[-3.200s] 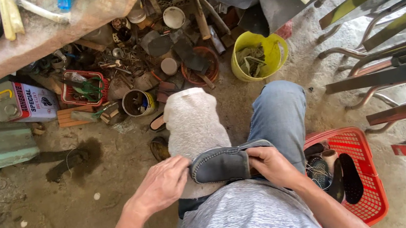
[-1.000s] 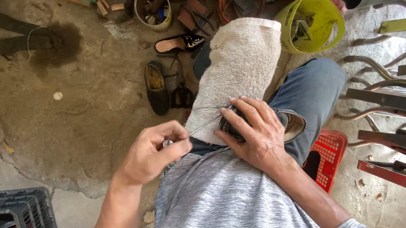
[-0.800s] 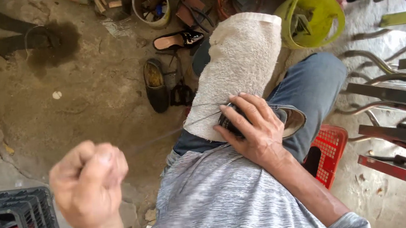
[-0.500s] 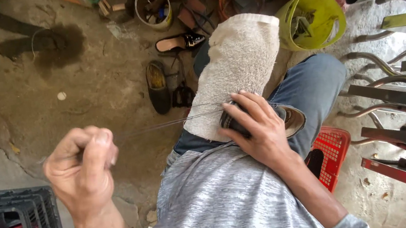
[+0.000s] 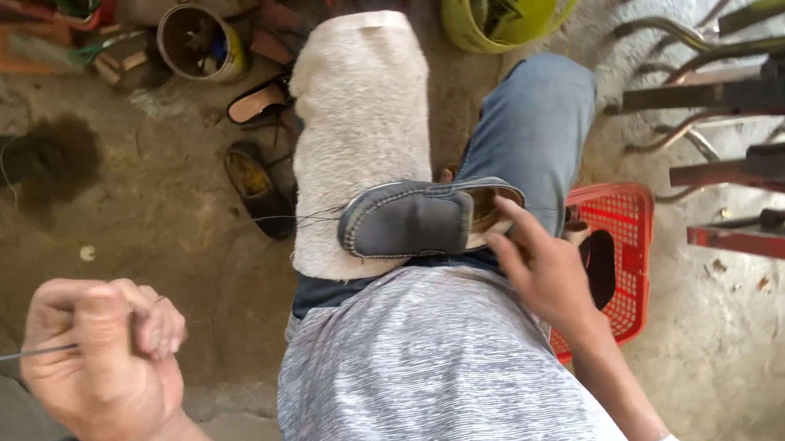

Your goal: Hand-stitching the sole of a shoe using a needle and thread

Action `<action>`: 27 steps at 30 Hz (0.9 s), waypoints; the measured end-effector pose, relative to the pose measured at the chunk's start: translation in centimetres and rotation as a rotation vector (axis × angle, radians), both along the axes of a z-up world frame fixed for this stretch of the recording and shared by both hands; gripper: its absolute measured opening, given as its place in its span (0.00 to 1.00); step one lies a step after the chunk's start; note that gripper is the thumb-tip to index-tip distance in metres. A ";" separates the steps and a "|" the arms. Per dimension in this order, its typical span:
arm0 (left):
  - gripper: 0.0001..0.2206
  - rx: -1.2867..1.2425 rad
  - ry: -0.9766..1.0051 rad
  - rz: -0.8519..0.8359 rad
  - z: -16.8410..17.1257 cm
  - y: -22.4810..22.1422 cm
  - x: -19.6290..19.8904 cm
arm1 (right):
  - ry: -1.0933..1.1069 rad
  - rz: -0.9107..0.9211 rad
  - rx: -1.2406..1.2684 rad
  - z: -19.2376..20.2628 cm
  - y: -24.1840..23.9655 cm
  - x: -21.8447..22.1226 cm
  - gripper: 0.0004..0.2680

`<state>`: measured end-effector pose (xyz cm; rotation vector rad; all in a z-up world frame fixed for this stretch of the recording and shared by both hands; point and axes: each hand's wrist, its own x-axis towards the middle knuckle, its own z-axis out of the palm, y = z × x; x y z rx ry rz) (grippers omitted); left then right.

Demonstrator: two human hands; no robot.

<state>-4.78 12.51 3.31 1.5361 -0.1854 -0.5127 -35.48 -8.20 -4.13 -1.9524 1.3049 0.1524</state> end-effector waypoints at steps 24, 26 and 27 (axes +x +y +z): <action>0.10 0.455 -0.086 -0.556 -5.5 -5.9 -4.6 | -0.317 0.030 0.024 -0.3 -0.5 0.4 0.06; 0.12 0.458 -0.061 -0.539 -5.8 -5.6 -4.6 | -0.349 -0.061 0.040 -3.9 0.0 -3.9 0.07; 0.14 0.458 -0.043 -0.524 -5.9 -5.5 -4.5 | -0.386 -0.154 0.050 -5.7 0.3 -6.0 0.09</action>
